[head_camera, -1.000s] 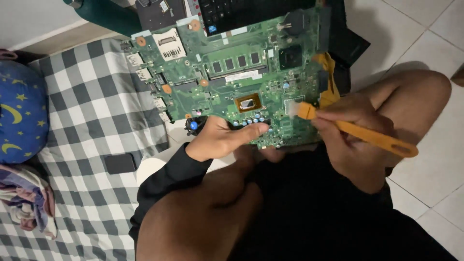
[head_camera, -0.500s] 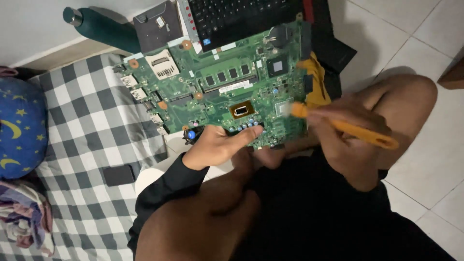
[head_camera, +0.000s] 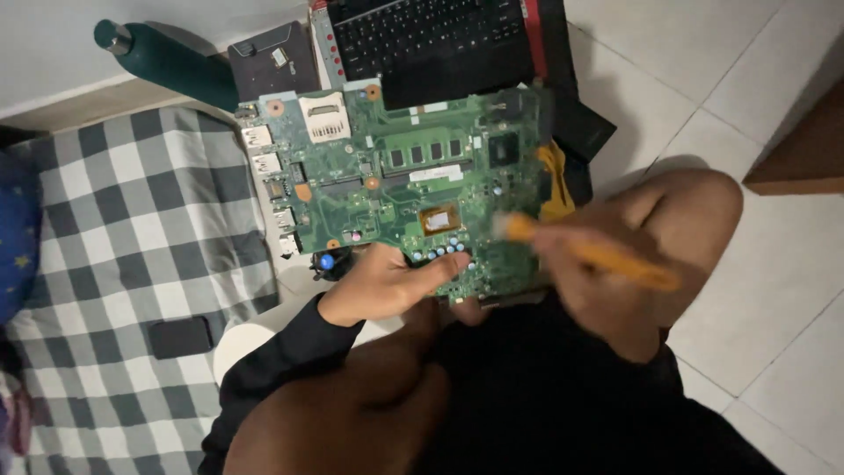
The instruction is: The person sits on the floor and cleans a computer motherboard using a yellow cloth and a small brush. They wipe the surface of the board and brush the cooling fan and heatsink components to remove dust.
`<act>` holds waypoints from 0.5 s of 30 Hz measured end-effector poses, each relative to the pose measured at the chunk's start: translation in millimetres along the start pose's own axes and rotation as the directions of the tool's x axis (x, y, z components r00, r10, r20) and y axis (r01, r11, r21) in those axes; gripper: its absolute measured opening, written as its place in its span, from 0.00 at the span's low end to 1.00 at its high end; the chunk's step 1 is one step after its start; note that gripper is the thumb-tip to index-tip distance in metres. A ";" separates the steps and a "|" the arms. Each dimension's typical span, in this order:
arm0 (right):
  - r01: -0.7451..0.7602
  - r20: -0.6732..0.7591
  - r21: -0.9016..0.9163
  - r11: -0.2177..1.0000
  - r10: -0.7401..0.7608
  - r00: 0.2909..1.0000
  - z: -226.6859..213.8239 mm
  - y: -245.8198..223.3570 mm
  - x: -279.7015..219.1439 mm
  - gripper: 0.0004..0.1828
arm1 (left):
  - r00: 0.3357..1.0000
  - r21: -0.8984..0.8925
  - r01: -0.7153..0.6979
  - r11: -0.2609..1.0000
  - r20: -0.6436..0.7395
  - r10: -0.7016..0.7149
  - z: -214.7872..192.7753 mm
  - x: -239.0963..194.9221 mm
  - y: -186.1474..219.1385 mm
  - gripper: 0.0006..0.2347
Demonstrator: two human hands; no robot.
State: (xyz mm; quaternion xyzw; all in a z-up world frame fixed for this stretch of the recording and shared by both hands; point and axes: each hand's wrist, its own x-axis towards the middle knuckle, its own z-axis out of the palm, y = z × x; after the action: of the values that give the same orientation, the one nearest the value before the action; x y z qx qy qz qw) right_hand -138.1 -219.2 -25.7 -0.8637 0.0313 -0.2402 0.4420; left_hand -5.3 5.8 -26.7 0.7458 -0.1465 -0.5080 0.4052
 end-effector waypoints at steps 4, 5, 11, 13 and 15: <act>-0.290 -0.250 -0.265 0.920 0.225 0.942 48.0 74.7 -96.3 0.16 | 0.995 -0.016 0.095 0.995 -0.034 -0.095 1.7 -1.8 13.3 0.31; -0.285 -0.246 -0.263 0.922 0.222 0.944 44.4 101.6 -98.5 0.16 | 0.995 -0.019 0.096 0.995 -0.039 -0.096 0.5 -2.7 16.3 0.31; 0.159 -0.266 -0.170 0.973 -0.201 0.943 9.5 39.3 -14.0 0.07 | 0.996 -0.075 0.086 0.993 0.034 -0.084 1.5 -7.5 24.5 0.31; 0.038 0.104 0.170 0.985 -0.056 0.993 3.6 -3.9 5.5 0.05 | 0.990 -0.081 -0.142 0.987 0.005 0.143 2.5 -3.3 17.2 0.28; -0.122 0.000 -0.111 0.986 0.123 0.992 -0.5 29.9 -9.9 0.05 | 0.999 -0.033 -0.037 0.999 0.031 0.038 1.7 -3.2 15.5 0.29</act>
State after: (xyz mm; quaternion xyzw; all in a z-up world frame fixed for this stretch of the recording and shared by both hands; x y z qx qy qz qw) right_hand -142.3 -235.1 -52.5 -0.8842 0.0960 -0.2075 0.4074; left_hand -5.2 -2.7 -13.2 0.7281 -0.1585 -0.5145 0.4243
